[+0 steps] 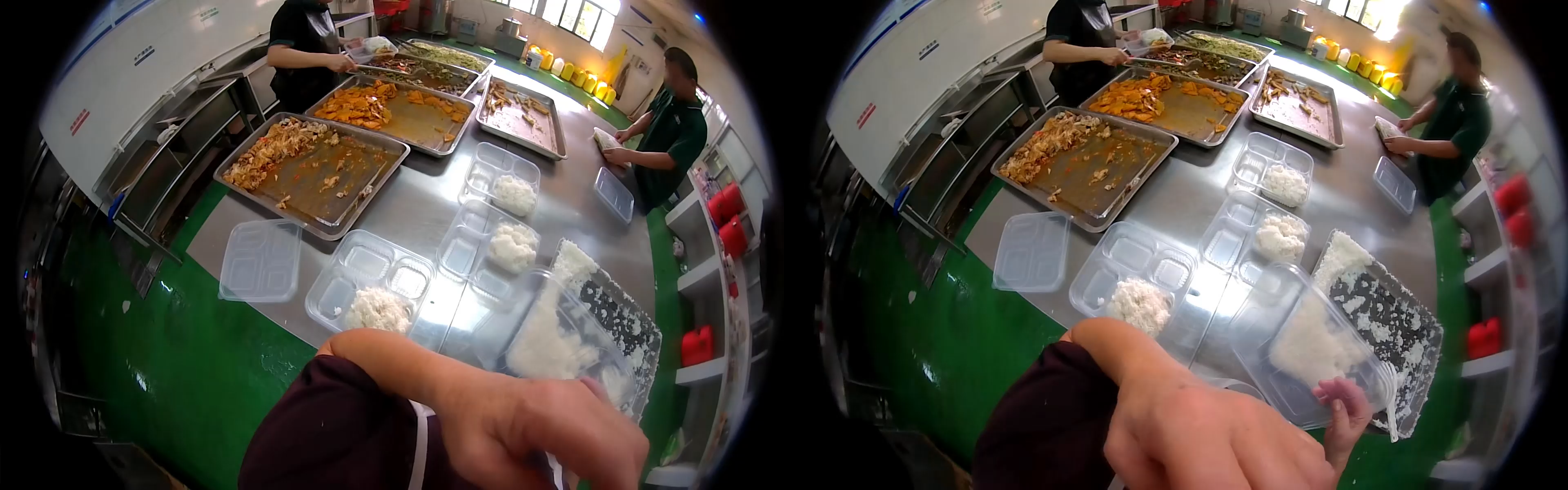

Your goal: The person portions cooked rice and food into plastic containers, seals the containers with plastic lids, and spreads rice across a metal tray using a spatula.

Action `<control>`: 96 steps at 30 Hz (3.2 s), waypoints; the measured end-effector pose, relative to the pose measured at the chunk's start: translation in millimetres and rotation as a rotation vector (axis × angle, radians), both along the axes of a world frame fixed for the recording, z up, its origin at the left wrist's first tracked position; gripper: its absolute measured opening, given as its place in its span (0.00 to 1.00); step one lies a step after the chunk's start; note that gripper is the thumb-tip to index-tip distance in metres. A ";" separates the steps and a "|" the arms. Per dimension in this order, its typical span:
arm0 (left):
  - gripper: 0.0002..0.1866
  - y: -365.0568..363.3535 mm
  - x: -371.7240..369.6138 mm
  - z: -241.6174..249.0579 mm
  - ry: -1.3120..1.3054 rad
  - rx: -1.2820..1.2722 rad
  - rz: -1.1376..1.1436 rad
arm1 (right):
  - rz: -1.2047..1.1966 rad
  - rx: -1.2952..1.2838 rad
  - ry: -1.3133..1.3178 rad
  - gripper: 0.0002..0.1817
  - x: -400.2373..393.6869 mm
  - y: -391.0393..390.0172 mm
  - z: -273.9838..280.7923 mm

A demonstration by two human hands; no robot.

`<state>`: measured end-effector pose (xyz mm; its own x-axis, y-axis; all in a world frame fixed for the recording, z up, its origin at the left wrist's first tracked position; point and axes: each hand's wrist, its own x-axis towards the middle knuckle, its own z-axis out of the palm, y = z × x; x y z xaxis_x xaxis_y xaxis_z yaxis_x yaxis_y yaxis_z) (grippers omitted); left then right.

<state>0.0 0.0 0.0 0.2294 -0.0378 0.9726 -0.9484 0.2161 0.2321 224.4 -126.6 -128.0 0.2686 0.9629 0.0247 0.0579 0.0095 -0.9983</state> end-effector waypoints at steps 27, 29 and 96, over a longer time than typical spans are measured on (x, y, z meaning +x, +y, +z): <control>0.07 43.3 -73.5 -166.6 0.829 -1.067 0.829 | 0.051 -0.156 -0.867 0.19 -17.4 18.7 -2.0; 0.07 43.4 -71.7 -168.3 0.824 -1.059 0.839 | 0.070 -0.048 -0.819 0.20 -29.0 22.8 9.6; 0.08 45.0 -55.8 -199.4 1.033 -1.220 0.922 | 0.125 0.055 -0.764 0.15 -18.1 12.2 -14.1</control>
